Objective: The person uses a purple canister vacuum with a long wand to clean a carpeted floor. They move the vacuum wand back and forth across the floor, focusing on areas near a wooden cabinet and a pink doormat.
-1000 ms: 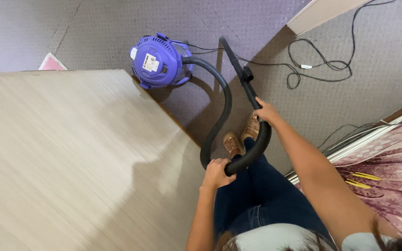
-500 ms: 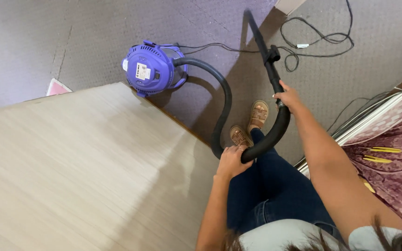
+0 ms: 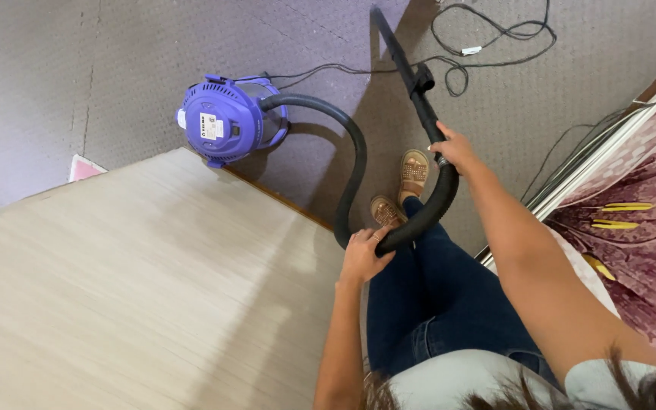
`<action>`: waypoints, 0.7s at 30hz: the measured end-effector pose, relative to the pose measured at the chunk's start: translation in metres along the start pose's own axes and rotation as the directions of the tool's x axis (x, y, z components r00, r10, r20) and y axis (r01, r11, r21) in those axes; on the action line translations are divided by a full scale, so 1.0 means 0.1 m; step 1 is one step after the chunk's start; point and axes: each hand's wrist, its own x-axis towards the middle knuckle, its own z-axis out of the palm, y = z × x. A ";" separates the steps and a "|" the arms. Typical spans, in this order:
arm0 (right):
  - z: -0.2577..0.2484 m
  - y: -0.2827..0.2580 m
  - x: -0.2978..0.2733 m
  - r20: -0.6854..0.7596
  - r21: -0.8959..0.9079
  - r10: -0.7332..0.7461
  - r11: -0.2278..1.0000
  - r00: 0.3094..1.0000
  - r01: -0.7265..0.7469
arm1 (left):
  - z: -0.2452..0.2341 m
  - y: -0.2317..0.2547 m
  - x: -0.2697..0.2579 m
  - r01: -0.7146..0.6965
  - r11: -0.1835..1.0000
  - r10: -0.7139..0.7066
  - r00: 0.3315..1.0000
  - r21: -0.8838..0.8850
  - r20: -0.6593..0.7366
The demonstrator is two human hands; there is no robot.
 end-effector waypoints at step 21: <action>-0.65 1.30 -0.52 -0.340 0.143 0.241 0.969 0.909 -0.203 | 0.23 0.35 0.00 -0.099 0.995 0.098 0.958 -0.008 0.268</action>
